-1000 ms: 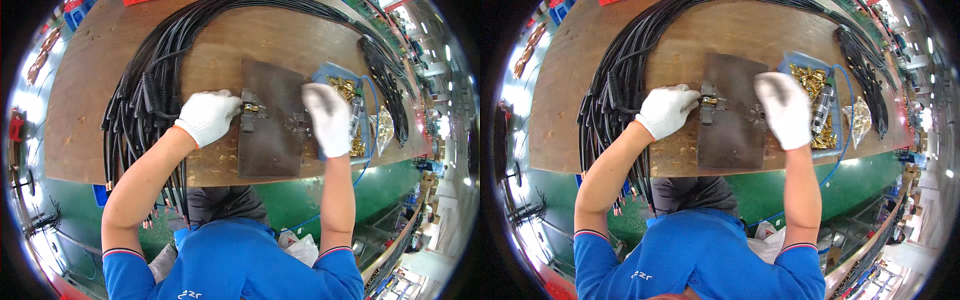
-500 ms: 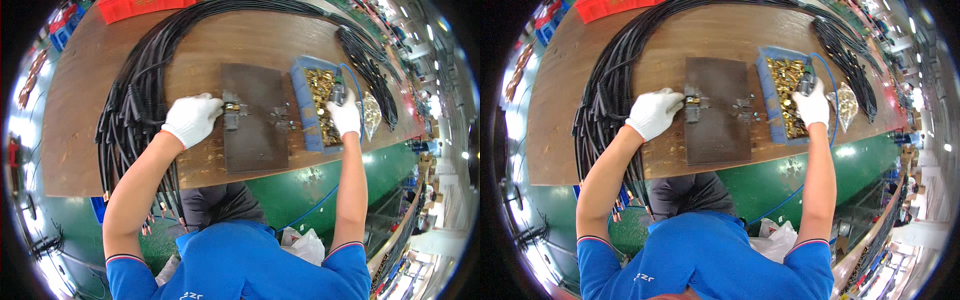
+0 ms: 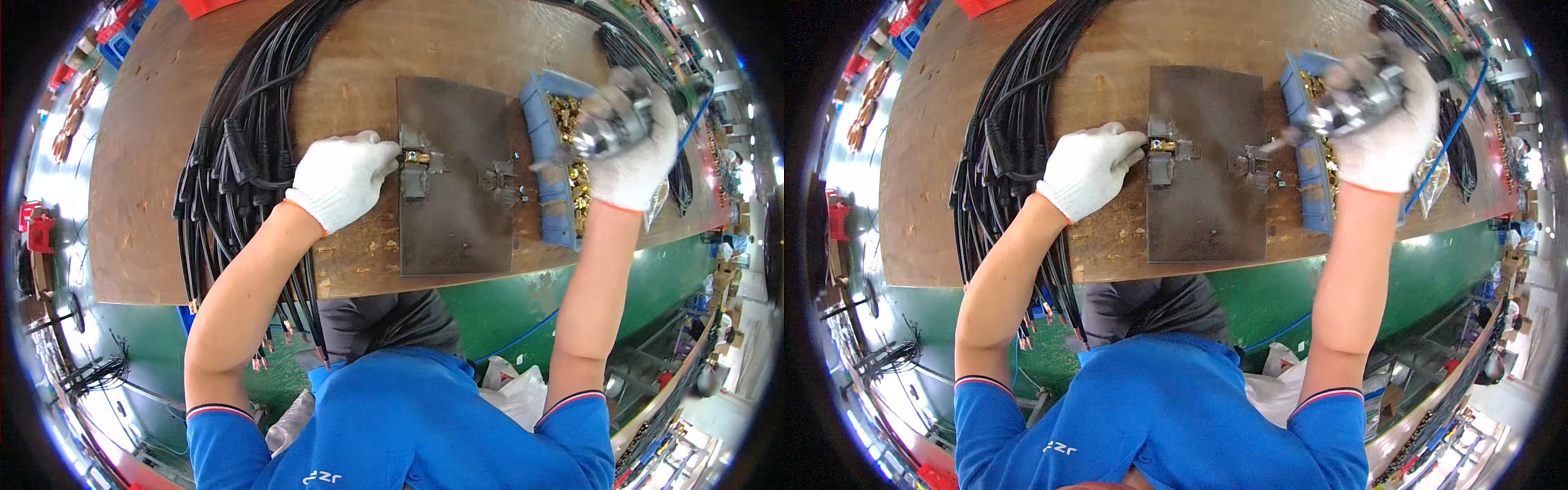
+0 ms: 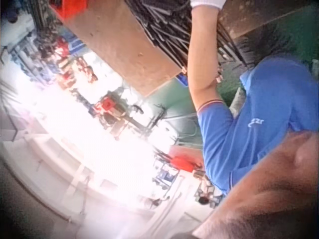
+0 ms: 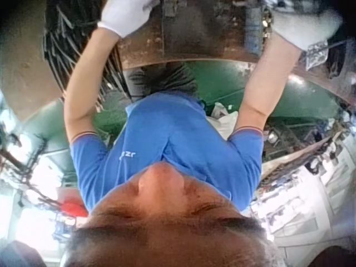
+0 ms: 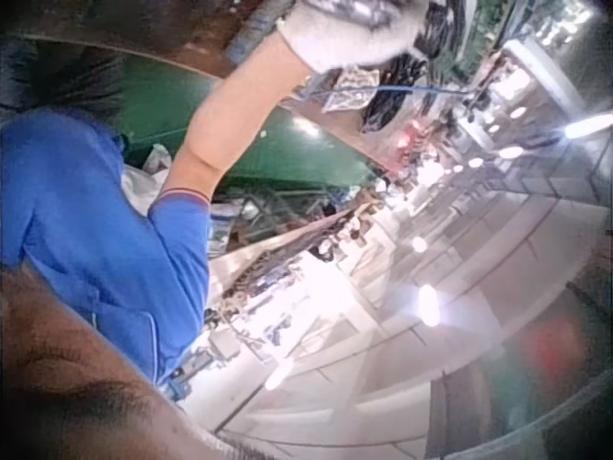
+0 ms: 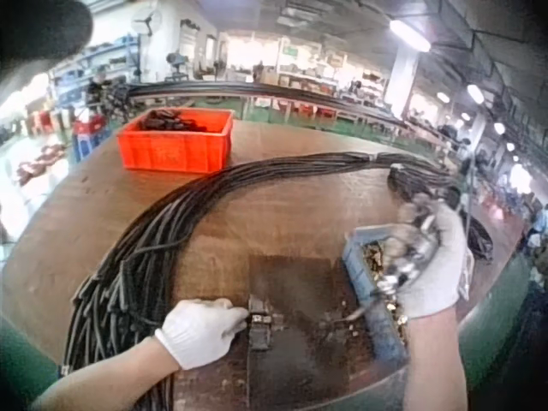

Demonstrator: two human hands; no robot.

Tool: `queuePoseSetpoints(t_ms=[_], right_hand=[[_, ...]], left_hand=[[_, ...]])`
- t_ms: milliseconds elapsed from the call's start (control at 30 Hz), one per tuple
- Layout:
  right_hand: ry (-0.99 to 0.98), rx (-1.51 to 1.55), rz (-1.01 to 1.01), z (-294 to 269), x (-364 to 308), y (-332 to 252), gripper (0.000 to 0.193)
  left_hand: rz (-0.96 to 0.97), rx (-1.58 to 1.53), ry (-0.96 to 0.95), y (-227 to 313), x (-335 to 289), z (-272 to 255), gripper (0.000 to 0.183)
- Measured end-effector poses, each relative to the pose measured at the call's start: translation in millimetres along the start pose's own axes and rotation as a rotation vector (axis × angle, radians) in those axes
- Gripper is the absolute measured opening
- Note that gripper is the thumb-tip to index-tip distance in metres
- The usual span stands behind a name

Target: Organizing a bundle of cables and attaching metal connectors using a pneumatic tool.

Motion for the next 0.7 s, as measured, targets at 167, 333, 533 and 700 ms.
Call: queuePoseSetpoints(t_ms=[167,333,533,700], right_hand=[[0.12,0.061,0.03,43,7,92,0.019],[0.018,-0.002,0.029,64,-1,127,0.022],[-0.034,0.006,0.02,72,-1,140,0.032],[-0.202,-0.239,0.014,78,0,140,0.034]], left_hand=[[-0.003,0.0,-0.005,1,1,-2,0.017],[-0.008,-0.001,-0.02,0,1,-1,0.018],[-0.013,-0.002,-0.019,-3,-1,0,0.018],[-0.016,0.002,-0.038,-2,1,1,0.019]])
Point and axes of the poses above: each hand's wrist, its own x-axis towards the middle knuckle, its own z-axis out of the palm, y = z × x, the point moved 7 cm from there along x, towards the middle knuckle, and after that the axes turned 1 degree about -y, right-handed, at the moved point
